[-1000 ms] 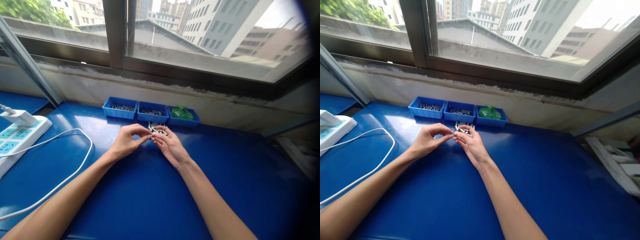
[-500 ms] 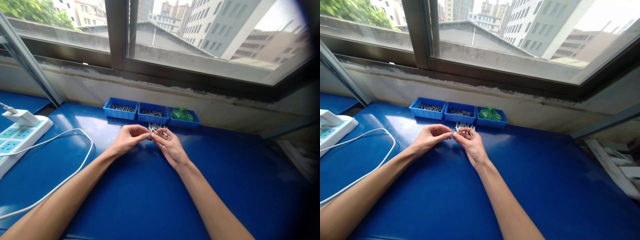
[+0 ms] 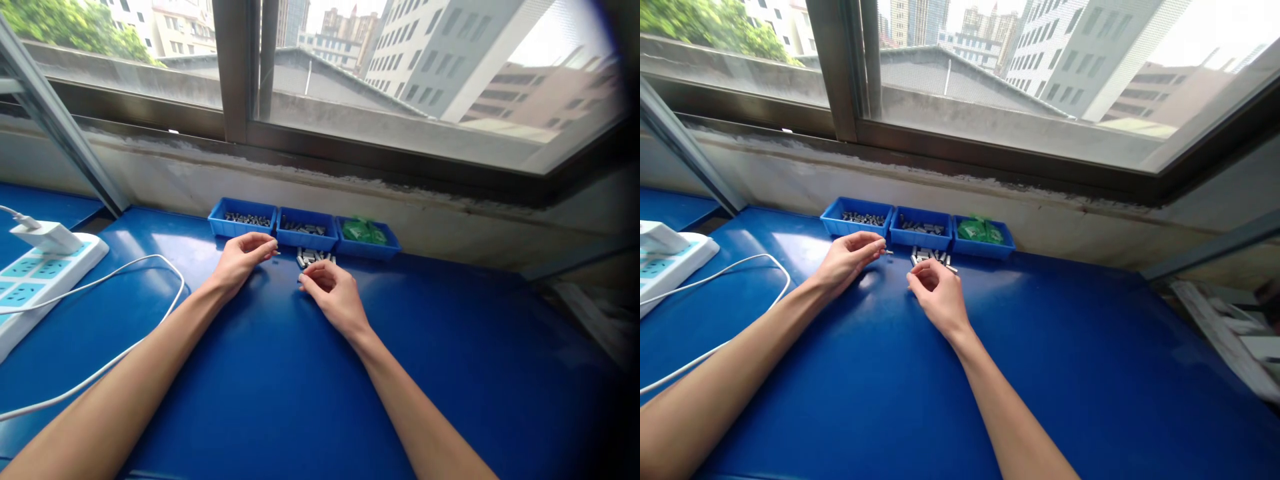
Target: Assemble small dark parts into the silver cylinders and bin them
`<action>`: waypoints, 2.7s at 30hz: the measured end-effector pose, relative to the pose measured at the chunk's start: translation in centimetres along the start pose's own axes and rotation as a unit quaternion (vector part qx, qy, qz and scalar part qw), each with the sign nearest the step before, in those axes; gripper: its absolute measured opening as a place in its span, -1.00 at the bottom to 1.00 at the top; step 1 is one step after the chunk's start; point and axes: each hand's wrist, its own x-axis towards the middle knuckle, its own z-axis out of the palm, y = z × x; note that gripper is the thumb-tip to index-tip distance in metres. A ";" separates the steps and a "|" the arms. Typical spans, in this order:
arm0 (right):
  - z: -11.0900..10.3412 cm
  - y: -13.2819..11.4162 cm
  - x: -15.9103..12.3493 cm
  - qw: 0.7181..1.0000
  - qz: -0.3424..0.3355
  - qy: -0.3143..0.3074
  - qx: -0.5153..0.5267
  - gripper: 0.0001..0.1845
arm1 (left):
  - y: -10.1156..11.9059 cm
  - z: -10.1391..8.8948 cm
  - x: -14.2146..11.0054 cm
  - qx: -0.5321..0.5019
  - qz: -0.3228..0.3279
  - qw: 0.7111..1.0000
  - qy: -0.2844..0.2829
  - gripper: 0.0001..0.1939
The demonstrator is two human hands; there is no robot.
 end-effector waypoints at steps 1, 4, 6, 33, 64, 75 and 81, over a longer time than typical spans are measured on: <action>0.1 -0.1 -0.1 1.000 -0.006 -0.002 -0.017 -0.79 | -0.1 -0.3 0.2 0.034 0.001 0.999 0.009 -0.65; 0.3 -0.3 -0.3 0.999 -0.017 -0.004 -0.042 -0.82 | -0.2 -0.9 0.5 0.181 0.043 0.982 0.030 -0.73; 0.3 -0.3 -0.4 0.998 -0.029 -0.001 -0.055 -0.82 | -0.2 -1.2 0.3 0.266 0.107 0.956 0.058 -0.79; -0.2 0.0 -0.3 0.997 -0.041 -0.008 -0.057 -0.84 | -0.8 0.9 0.0 0.508 0.212 0.829 -0.100 -0.79; -1.9 0.8 -0.2 0.877 -0.269 0.042 -0.395 -0.89 | 0.5 -1.1 2.2 0.375 0.290 0.878 0.069 -0.87; -0.7 1.2 0.5 0.875 -0.249 -0.013 -0.415 -0.82 | -0.5 0.1 -1.5 0.410 0.227 0.880 -0.072 -0.77; -0.3 1.2 0.4 0.901 -0.243 -0.003 -0.359 -0.81 | -0.7 0.1 -1.8 0.416 0.230 0.877 -0.065 -0.76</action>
